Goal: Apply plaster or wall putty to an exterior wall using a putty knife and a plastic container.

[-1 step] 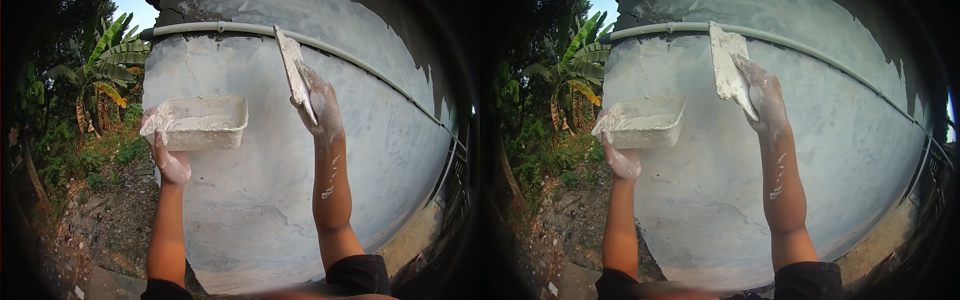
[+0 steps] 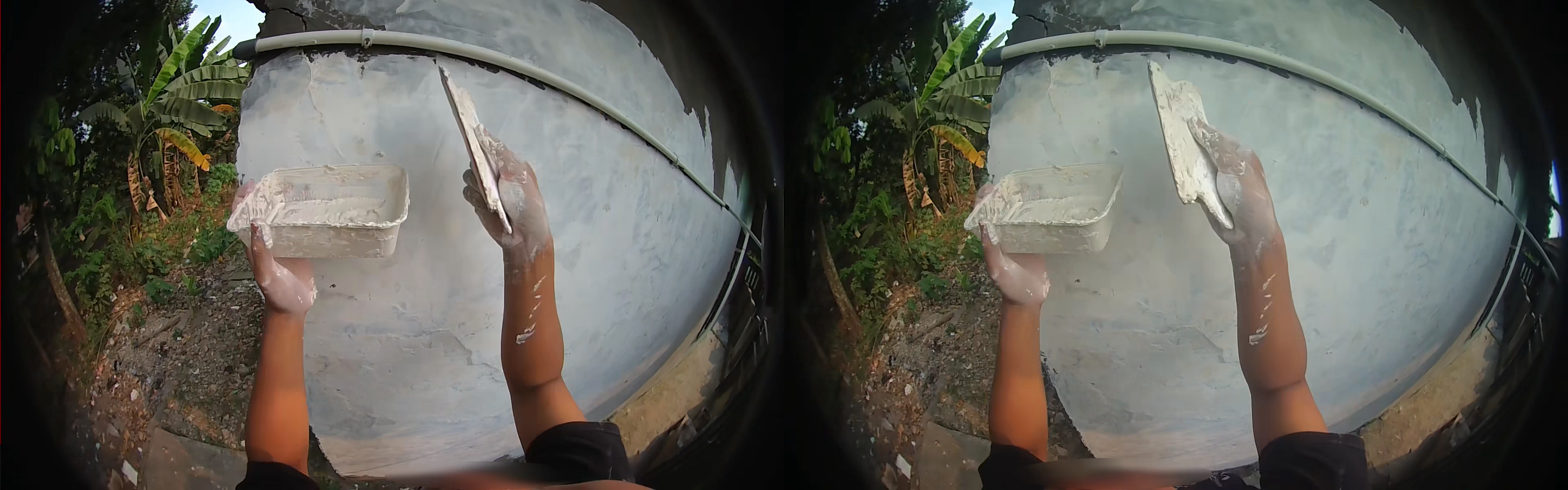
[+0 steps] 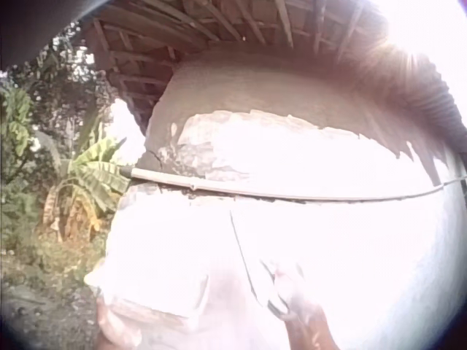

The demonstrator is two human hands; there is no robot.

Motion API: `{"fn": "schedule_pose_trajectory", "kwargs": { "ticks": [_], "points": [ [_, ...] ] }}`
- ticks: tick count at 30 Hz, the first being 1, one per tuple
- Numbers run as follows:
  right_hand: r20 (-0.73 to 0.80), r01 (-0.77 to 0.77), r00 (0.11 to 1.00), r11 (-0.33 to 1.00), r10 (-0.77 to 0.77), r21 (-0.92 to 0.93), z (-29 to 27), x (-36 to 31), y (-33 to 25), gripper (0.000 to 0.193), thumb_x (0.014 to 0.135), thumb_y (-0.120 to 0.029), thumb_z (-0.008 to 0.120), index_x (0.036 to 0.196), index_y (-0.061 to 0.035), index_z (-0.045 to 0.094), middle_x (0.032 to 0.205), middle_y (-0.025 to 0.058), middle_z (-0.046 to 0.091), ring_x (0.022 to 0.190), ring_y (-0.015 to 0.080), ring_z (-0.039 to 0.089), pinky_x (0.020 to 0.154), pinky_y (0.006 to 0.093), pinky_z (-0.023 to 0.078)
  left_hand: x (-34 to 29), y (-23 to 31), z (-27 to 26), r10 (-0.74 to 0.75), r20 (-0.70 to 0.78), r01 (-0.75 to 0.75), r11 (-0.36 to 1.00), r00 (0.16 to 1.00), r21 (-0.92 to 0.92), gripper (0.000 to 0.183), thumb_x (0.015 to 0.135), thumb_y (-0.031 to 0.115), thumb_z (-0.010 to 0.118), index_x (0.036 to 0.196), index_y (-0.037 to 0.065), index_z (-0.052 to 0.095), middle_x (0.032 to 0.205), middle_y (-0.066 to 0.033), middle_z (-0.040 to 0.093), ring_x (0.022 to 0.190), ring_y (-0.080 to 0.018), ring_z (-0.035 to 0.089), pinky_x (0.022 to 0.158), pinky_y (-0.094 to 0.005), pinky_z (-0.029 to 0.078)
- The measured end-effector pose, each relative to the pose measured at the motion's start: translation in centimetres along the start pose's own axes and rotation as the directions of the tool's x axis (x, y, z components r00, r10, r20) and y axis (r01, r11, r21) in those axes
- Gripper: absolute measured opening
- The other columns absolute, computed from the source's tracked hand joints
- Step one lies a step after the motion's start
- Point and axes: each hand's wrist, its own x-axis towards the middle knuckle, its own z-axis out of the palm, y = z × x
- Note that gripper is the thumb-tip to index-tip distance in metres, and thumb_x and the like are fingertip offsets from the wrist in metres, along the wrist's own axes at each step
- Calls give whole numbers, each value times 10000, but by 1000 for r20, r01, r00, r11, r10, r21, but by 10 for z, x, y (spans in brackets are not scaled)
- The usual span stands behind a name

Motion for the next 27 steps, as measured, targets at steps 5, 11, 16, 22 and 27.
{"fn": "schedule_pose_trajectory", "kwargs": {
  "ticks": [5,11,16,22,27],
  "points": [
    [300,-494,870,711,392,500,-25,-106,101,474,942,-257,613,1234,96,492,557,-27,419,469,81,381,411,238,308,-85,42,-17,-218,-208,204,975,954,-84,675,952,477,473,1474,71,337,1456,-144,411,1323,-336,419,1098,-492,350],
    [284,-623,739,461,611,632,-20,-174,141,463,965,-249,582,1260,93,484,561,-21,421,475,83,389,416,246,306,-124,45,-74,-312,-372,335,942,874,-5,762,835,452,530,1476,83,348,1480,-148,378,1334,-358,401,1087,-528,367],
    [261,-692,658,430,707,579,-41,-209,160,495,951,-245,615,1282,98,481,641,12,513,496,85,459,418,235,363,-120,48,-56,-86,-76,108,931,993,348,832,741,366,627,1447,77,297,1465,-245,366,1335,-400,399,1096,-542,379],
    [58,-749,623,573,780,333,-25,-226,163,440,946,-249,619,1184,104,507,644,5,510,463,71,441,377,212,359,-129,27,-64,7,74,-40,890,997,454,694,732,337,678,1306,92,375,1449,-357,339,1347,-438,387,1092,-553,373],
    [66,-767,631,608,773,208,-32,-242,169,527,969,-285,607,1277,127,492,998,98,672,769,87,663,659,206,549,-144,22,-63,-9,73,-28,871,997,490,670,733,352,692,1272,92,392,1431,-357,363,1327,-423,414,1078,-536,393]
  ]
}}
